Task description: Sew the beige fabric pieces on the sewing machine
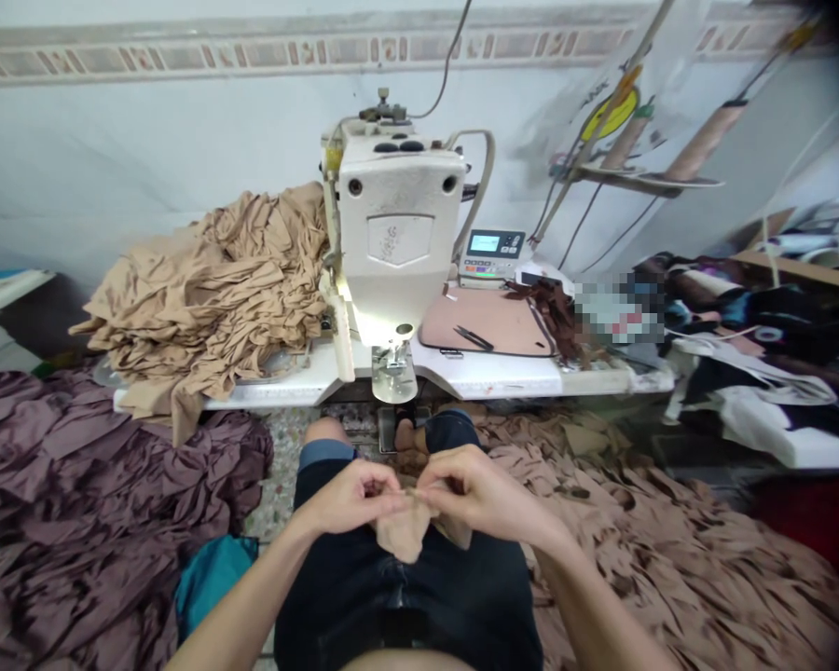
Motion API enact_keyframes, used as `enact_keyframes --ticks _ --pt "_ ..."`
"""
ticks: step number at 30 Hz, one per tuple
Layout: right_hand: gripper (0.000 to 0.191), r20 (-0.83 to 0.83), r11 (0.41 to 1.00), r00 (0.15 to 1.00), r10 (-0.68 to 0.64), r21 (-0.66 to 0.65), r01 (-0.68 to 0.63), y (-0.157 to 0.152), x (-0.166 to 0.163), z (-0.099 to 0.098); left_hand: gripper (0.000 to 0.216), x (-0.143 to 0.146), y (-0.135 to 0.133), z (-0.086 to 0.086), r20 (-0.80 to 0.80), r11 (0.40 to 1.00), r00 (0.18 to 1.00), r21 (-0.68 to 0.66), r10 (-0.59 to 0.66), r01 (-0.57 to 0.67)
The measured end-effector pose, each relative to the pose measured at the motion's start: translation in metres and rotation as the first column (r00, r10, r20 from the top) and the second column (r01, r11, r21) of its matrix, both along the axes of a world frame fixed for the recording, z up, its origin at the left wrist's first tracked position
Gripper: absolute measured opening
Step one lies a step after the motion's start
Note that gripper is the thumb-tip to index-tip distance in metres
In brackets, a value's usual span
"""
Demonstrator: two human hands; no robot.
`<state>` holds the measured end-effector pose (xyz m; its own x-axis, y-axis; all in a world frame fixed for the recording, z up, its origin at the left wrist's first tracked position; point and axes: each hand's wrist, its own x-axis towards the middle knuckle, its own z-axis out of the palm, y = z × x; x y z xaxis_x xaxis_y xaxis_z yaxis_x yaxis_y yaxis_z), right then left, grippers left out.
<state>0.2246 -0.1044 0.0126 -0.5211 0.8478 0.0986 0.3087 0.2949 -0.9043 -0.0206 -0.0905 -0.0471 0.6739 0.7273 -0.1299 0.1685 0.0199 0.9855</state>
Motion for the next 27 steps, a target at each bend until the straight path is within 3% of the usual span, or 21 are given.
enact_keyframes --ticks 5,8,10,13,15,18,21,27 --pt "0.034 -0.086 0.968 0.968 -0.234 -0.114 0.224 0.011 0.001 -0.017 0.037 -0.017 0.007 0.009 0.030 0.957 0.963 0.101 0.269 -0.270" --pt "0.038 -0.153 0.941 0.934 -0.323 -0.155 0.300 0.016 -0.007 -0.021 0.044 -0.022 0.013 0.017 0.064 0.927 0.943 0.176 0.326 -0.333" --pt "0.038 -0.177 0.933 0.918 -0.356 -0.126 0.337 0.018 -0.012 -0.017 0.037 -0.024 0.018 0.023 0.033 0.900 0.944 0.292 0.328 -0.323" --pt "0.032 -0.174 0.917 0.904 -0.391 0.011 0.399 0.018 -0.016 -0.006 0.031 -0.025 0.026 0.031 -0.029 0.815 0.936 0.501 0.352 -0.291" --pt "0.029 -0.177 0.893 0.893 -0.414 0.113 0.436 0.019 -0.017 0.002 0.030 -0.025 0.032 0.036 -0.030 0.783 0.933 0.553 0.360 -0.285" --pt "0.025 -0.216 0.858 0.866 -0.450 0.165 0.487 0.026 -0.016 0.007 0.029 -0.020 0.040 0.043 0.033 0.808 0.929 0.482 0.369 -0.339" --pt "0.024 -0.265 0.848 0.833 -0.485 0.091 0.522 0.039 -0.015 0.006 0.032 -0.010 0.046 0.050 0.116 0.834 0.891 0.318 0.439 -0.452" --pt "0.035 -0.360 0.842 0.770 -0.527 -0.096 0.532 0.062 -0.013 -0.003 0.036 0.005 0.056 0.060 0.138 0.757 0.782 0.195 0.608 -0.623"
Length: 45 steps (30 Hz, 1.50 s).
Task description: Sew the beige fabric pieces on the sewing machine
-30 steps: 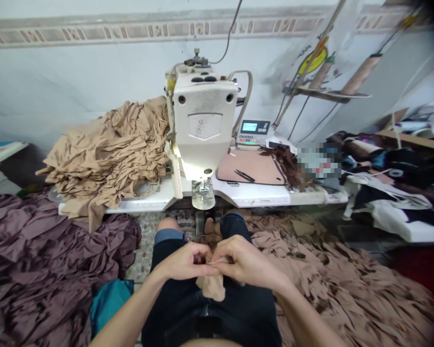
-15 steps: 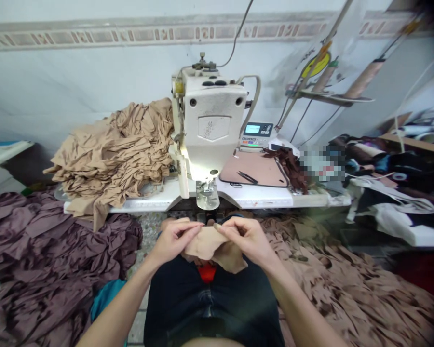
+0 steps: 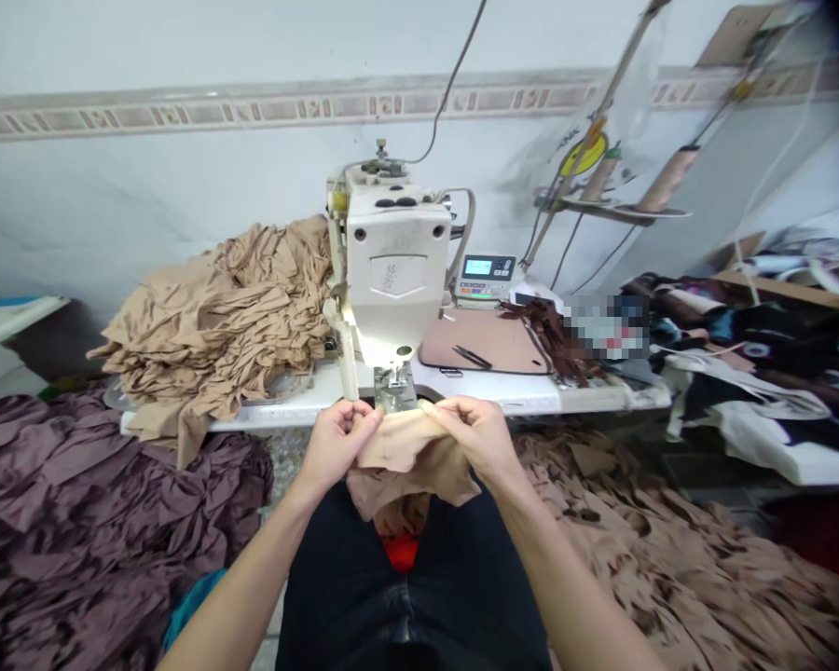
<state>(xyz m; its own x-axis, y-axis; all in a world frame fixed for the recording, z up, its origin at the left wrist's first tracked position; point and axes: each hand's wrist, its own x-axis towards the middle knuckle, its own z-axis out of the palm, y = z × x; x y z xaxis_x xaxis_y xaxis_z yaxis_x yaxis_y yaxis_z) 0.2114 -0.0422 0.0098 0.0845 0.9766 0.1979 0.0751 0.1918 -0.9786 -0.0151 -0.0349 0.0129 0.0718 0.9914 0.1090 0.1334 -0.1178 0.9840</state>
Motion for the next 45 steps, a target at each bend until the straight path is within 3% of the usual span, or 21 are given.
enact_keyframes --ticks 4,9,16,21,23,26,28,31,33,36,38,41,45 --pt "0.035 -0.077 1.000 0.997 -0.027 -0.005 0.027 0.009 0.002 -0.006 0.034 0.007 0.008 0.004 0.098 1.000 0.995 -0.011 0.022 -0.021" --pt "0.037 -0.118 0.997 0.991 -0.071 -0.021 0.069 0.018 0.003 -0.010 0.032 0.014 0.023 0.002 0.086 0.996 0.994 0.056 0.069 -0.074" --pt "0.037 -0.133 0.988 0.979 -0.153 -0.029 0.151 0.024 0.001 -0.010 0.036 0.020 0.040 -0.004 0.135 0.998 0.991 0.052 0.018 -0.025" --pt "0.047 -0.063 0.993 0.994 -0.090 -0.081 0.085 0.009 0.007 -0.031 0.034 0.014 0.033 -0.015 0.127 0.991 0.988 0.091 0.088 -0.100" --pt "0.058 0.009 0.987 0.999 0.047 -0.154 -0.045 -0.005 0.017 -0.046 0.034 0.002 0.028 -0.024 0.062 0.987 0.994 0.127 0.088 -0.095" --pt "0.067 0.048 0.916 0.960 0.276 -0.317 -0.247 -0.029 0.041 -0.067 0.035 -0.031 0.023 -0.034 -0.118 0.983 0.990 0.175 0.081 -0.060" --pt "0.069 0.037 0.899 0.973 0.226 -0.393 -0.194 -0.041 0.062 -0.079 0.031 -0.062 0.024 -0.035 -0.262 0.970 0.954 0.230 0.144 -0.083" --pt "0.072 -0.020 0.897 0.999 -0.040 -0.441 0.027 -0.048 0.088 -0.088 0.028 -0.113 0.032 -0.022 -0.448 0.921 0.840 0.365 0.305 -0.139" --pt "0.072 -0.016 0.896 0.997 -0.072 -0.440 0.057 -0.048 0.094 -0.084 0.028 -0.143 0.039 -0.006 -0.513 0.858 0.736 0.481 0.441 -0.180" --pt "0.068 0.073 0.901 0.988 0.135 -0.425 -0.092 -0.049 0.086 -0.066 0.034 -0.174 0.050 0.018 -0.508 0.790 0.652 0.562 0.563 -0.244" --pt "0.064 0.150 0.888 0.951 0.270 -0.420 -0.186 -0.051 0.076 -0.050 0.038 -0.181 0.055 0.028 -0.471 0.791 0.678 0.545 0.563 -0.279" --pt "0.058 0.215 0.887 0.913 0.346 -0.391 -0.244 -0.053 0.072 -0.024 0.045 -0.177 0.057 0.036 -0.396 0.840 0.780 0.458 0.485 -0.290" --pt "0.043 0.314 0.907 0.880 0.356 -0.342 -0.246 -0.055 0.108 0.010 0.054 -0.155 0.055 0.050 -0.238 0.904 0.904 0.334 0.354 -0.266"
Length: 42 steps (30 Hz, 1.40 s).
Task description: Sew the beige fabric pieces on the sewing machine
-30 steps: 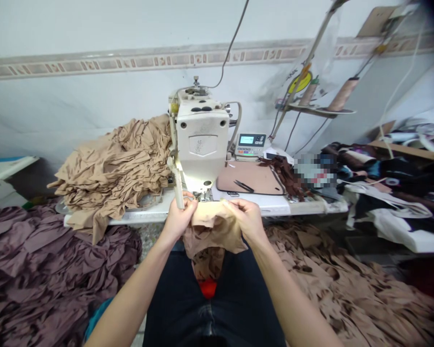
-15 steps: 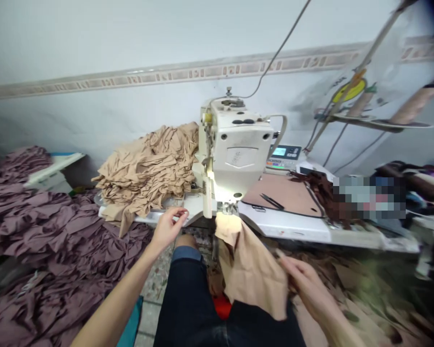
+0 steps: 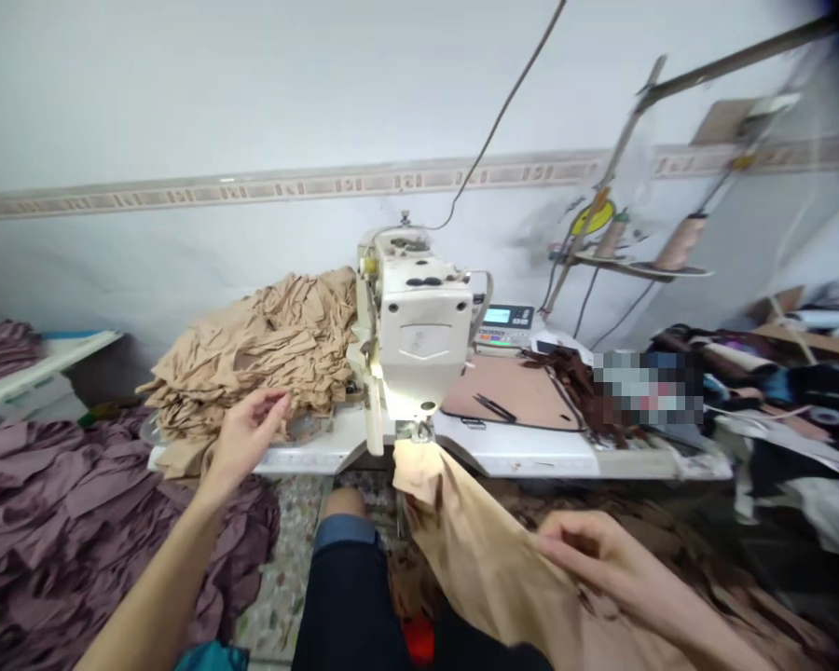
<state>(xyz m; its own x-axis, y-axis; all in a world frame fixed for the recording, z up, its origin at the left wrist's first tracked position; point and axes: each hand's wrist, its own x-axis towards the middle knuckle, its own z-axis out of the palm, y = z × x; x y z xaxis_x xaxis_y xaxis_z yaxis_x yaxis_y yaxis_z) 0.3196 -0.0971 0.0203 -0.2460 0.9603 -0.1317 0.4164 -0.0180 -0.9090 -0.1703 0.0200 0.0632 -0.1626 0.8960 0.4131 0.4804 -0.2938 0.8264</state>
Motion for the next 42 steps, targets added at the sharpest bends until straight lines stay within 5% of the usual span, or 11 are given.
enact_keyframes --ticks 4,9,13,16,18,23,29,37,42 --pt "0.016 0.173 0.997 0.982 0.076 -0.001 -0.077 0.023 0.055 0.045 0.057 0.024 0.001 0.037 0.165 0.999 0.986 0.036 -0.009 0.004" --pt "0.035 0.188 0.970 0.980 0.066 0.220 -0.108 0.107 0.062 0.123 0.038 0.059 0.013 0.111 0.117 0.971 0.990 0.232 -0.080 0.051" --pt "0.055 0.144 0.792 0.979 -0.146 0.609 0.028 0.176 0.019 0.186 0.031 0.101 0.038 0.173 -0.073 0.913 0.969 0.326 -0.234 0.245" --pt "0.047 0.138 0.599 0.978 -0.158 0.800 -0.016 0.215 -0.022 0.225 0.028 0.134 0.069 0.209 -0.250 0.851 0.903 0.319 -0.349 0.417" --pt "0.035 0.165 0.532 0.979 -0.122 0.843 -0.076 0.237 -0.047 0.247 0.025 0.152 0.091 0.224 -0.296 0.818 0.864 0.304 -0.407 0.489" --pt "0.030 0.368 0.441 0.924 -0.107 0.850 -0.288 0.283 -0.090 0.280 0.018 0.172 0.121 0.232 -0.388 0.772 0.773 0.201 -0.502 0.602" --pt "0.018 0.609 0.424 0.776 -0.164 0.754 -0.502 0.312 -0.120 0.285 0.033 0.159 0.115 0.219 -0.373 0.823 0.859 0.315 -0.350 0.472" --pt "0.025 0.434 0.368 0.887 -0.158 0.859 -0.355 0.310 -0.136 0.286 0.040 0.147 0.110 0.206 -0.119 0.862 0.937 0.369 -0.328 0.349" --pt "0.027 0.186 0.324 0.972 -0.143 0.937 -0.132 0.309 -0.140 0.303 0.041 0.156 0.124 0.214 0.043 0.904 0.924 0.232 -0.379 0.360"
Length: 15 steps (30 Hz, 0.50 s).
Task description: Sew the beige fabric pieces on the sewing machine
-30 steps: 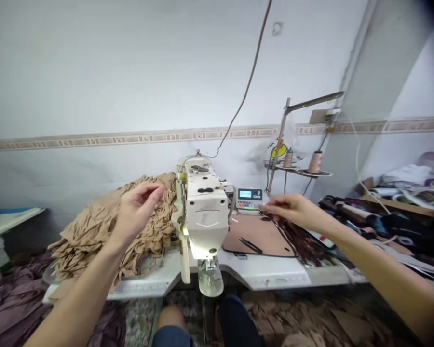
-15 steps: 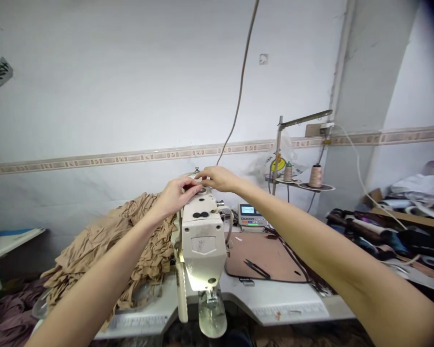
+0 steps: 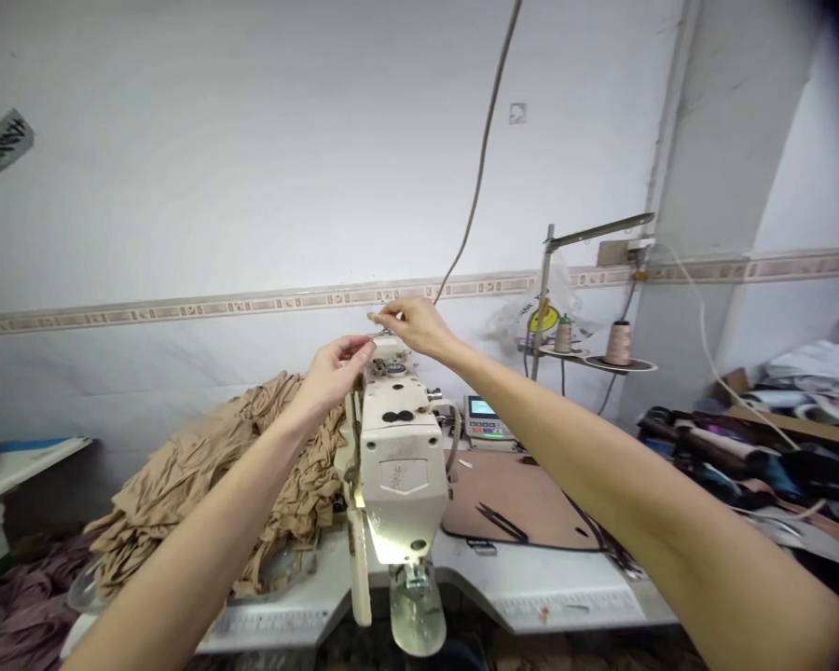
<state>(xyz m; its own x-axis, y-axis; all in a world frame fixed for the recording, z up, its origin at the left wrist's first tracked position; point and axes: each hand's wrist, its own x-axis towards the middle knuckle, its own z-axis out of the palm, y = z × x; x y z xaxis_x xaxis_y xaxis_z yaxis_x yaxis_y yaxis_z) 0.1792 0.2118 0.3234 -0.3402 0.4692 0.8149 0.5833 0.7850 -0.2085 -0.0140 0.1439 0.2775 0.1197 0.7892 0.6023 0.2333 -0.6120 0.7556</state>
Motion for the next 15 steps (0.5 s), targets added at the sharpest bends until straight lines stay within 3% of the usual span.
enact_keyframes --ticks 3,6,8,12,15 --pt "0.020 -0.127 0.999 0.991 -0.043 -0.013 0.041 0.004 -0.007 0.012 0.046 0.014 -0.001 0.012 0.119 0.971 0.978 -0.148 -0.172 0.188" --pt "0.023 -0.157 0.993 0.987 -0.021 -0.120 0.002 0.000 -0.011 0.015 0.041 0.015 -0.023 0.021 0.256 0.952 0.935 -0.119 -0.244 0.281" --pt "0.032 -0.106 0.984 0.994 0.022 -0.172 -0.040 -0.011 -0.009 0.011 0.035 0.004 -0.045 0.022 0.293 0.972 0.933 -0.048 -0.207 0.231" --pt "0.043 0.017 0.976 0.989 0.145 -0.166 -0.140 -0.045 0.001 0.001 0.027 -0.036 -0.085 0.011 0.245 0.994 0.969 0.105 -0.020 -0.006" --pt "0.043 0.119 0.936 0.960 0.255 -0.281 -0.214 -0.066 0.004 -0.002 0.029 -0.058 -0.097 -0.005 0.203 0.990 0.976 0.104 0.077 -0.099"
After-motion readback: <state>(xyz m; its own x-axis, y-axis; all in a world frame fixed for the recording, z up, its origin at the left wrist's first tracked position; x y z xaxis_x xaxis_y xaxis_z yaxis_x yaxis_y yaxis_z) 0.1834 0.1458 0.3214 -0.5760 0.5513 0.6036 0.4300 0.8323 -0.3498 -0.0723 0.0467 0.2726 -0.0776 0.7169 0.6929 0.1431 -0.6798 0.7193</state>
